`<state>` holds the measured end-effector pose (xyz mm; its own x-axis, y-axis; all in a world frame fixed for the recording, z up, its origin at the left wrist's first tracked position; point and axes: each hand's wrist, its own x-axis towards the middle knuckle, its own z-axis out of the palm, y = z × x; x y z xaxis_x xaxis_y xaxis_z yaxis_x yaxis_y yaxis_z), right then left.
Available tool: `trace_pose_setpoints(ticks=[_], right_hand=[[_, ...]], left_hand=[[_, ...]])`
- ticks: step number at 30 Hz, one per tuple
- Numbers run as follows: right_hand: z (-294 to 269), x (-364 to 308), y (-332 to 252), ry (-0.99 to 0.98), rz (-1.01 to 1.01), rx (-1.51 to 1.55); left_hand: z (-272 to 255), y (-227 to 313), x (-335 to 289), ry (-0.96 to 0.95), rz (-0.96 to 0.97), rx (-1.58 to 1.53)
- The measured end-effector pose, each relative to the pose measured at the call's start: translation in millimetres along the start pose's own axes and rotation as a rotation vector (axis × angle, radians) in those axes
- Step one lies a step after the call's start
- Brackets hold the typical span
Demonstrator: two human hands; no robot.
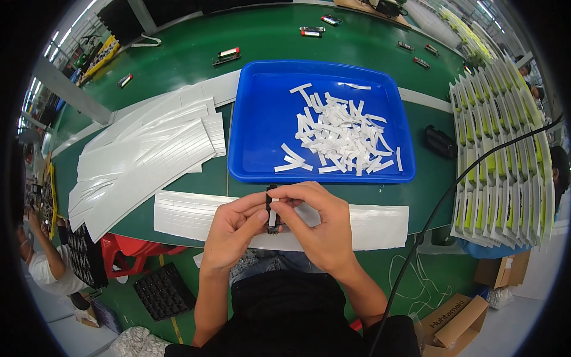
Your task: The person assembles small electronic parts by hand, applying adhesive strips to circuit boards and connecting wires to electronic connectors.
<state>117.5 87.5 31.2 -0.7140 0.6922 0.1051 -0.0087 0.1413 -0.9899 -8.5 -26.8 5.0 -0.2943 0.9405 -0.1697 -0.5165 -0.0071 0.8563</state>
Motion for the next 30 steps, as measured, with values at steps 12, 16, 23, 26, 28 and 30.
trace_pose_setpoints(ticks=[12,16,23,26,28,30], right_hand=[[-2.2,1.0,0.6,-0.003,-0.101,-0.135],[-5.0,5.2,-1.8,-0.017,-0.301,-0.334],[1.2,1.8,-2.3,0.070,-0.399,-0.442],[2.4,1.8,0.1,0.080,-0.420,-0.444],[3.2,2.1,1.7,0.081,-0.414,-0.439],[4.0,3.3,3.1,0.091,-0.451,-0.449]], left_hand=[[0.2,1.0,-0.3,-0.047,0.008,-0.081],[0.2,2.5,-0.3,-0.056,-0.009,-0.039],[1.1,0.6,-0.9,-0.030,-0.006,-0.030],[0.1,-1.2,0.1,-0.051,0.031,-0.045],[0.1,-0.8,0.0,-0.046,0.024,-0.034],[0.4,-0.1,0.0,-0.042,0.017,-0.024]])
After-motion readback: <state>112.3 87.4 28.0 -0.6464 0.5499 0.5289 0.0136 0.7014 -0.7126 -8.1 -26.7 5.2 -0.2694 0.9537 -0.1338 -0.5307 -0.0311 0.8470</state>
